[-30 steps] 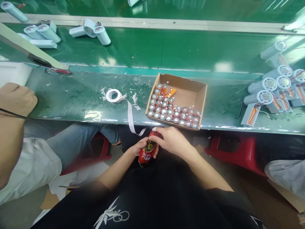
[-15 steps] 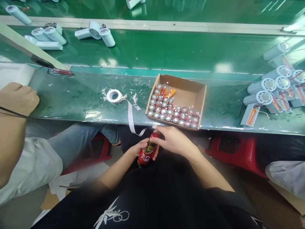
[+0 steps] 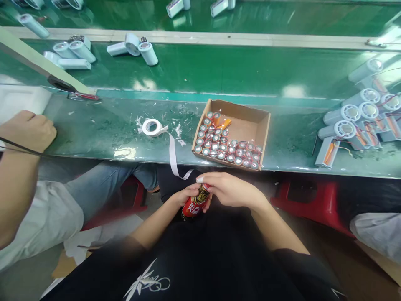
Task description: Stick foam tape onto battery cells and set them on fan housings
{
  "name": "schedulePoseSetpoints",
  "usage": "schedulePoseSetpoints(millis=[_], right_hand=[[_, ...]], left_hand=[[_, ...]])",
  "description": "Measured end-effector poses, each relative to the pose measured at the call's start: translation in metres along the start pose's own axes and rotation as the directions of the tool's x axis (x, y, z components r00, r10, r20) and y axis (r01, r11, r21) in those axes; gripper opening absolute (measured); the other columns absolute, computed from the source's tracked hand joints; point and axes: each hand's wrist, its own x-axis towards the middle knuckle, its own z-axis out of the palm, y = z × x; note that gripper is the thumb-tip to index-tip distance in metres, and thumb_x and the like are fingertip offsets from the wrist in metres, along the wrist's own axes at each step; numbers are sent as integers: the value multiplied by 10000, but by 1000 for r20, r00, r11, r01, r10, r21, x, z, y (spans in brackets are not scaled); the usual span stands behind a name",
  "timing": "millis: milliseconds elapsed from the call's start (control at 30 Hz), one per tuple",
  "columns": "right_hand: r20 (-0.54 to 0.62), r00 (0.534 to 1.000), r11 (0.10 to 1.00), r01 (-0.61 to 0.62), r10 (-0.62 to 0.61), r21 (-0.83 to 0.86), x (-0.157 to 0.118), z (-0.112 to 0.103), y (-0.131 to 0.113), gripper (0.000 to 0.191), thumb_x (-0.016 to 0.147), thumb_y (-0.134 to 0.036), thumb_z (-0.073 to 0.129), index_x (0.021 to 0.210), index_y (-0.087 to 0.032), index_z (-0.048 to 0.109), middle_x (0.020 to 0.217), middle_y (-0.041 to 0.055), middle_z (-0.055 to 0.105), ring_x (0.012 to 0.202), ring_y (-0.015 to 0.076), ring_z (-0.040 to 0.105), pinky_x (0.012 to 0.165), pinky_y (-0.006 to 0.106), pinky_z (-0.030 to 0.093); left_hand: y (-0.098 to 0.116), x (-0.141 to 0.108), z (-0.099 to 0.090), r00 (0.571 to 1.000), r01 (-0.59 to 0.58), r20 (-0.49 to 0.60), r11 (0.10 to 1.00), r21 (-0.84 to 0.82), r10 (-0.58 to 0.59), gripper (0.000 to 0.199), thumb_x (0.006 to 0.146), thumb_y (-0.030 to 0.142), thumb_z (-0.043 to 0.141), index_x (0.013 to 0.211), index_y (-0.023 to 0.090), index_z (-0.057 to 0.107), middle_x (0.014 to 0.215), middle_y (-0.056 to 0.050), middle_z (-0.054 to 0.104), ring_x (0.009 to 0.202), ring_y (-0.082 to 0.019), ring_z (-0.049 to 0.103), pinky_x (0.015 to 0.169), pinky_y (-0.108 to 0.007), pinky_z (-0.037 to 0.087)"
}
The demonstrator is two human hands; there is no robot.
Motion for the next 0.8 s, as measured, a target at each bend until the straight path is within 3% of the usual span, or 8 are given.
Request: schedulePoseSetpoints(millis=[133,267,500,600,667,700,733,800], right_hand=[[-2,986,980,-167,168,-112,-5,-4,2,331,1046,-367,590,1317,-188,654,1350,123,674,1237,303,650,1085,456,531],[82,995,998,-52,55,-40,-9,-4,3,349,1047,-257,552,1388,-220,616,1489,87,585,1371,267,561,1172,421,468],[-121,990,997,-67,70,26,-21,-20,7,298,1044,-298,579,1322,-235,669,1369,81,664,1268,250,625,1132,399,488],[-107,971,973,-203,214,110,-48,-21,17,381,1004,-370,644,1373,-273,656,1399,62,653,1287,262,617,1159,416,466],[49,941,934,-338,334,120,-68,-7,36,418,965,-425,676,1363,-296,680,1365,50,681,1242,283,648,1139,443,489],[98,924,919,-380,371,104,-74,4,50,420,937,-440,691,1330,-294,708,1326,51,703,1206,296,668,1119,453,509],[115,909,905,-412,401,107,-77,15,67,417,925,-439,682,1307,-279,725,1298,60,717,1177,302,685,1095,449,532],[-98,869,874,-476,485,102,-65,35,105,362,889,-465,699,1192,-279,770,1189,58,752,1124,307,709,1006,423,598]], left_hand=[[2,1,2,1000,10,-7,1000,17,-10,656,745,645,795,1029,67,669,825,-170,755,673,-258,739,627,-320,572],[4,0,5,999,34,-10,998,52,-34,661,736,642,805,1045,75,660,817,-166,755,666,-259,736,635,-331,571],[13,-2,10,997,47,-74,984,172,-34,706,704,712,788,1014,92,654,807,-147,744,670,-242,718,639,-337,567],[34,-24,30,989,-11,-137,951,308,56,586,684,540,865,1035,117,662,906,-119,754,778,-221,715,716,-315,568],[57,-50,56,955,-72,-200,827,558,219,420,689,322,845,1031,143,679,953,-80,754,811,-184,702,745,-267,548],[70,-65,72,918,-95,-205,690,717,340,358,682,250,805,1007,156,687,934,-59,750,787,-167,693,733,-249,538],[83,-80,90,868,-103,-170,503,858,467,312,678,222,763,976,168,688,896,-42,745,748,-155,687,710,-239,531],[111,-105,130,764,-110,35,76,991,644,280,688,270,728,948,190,662,822,-24,739,686,-153,692,670,-238,541]])
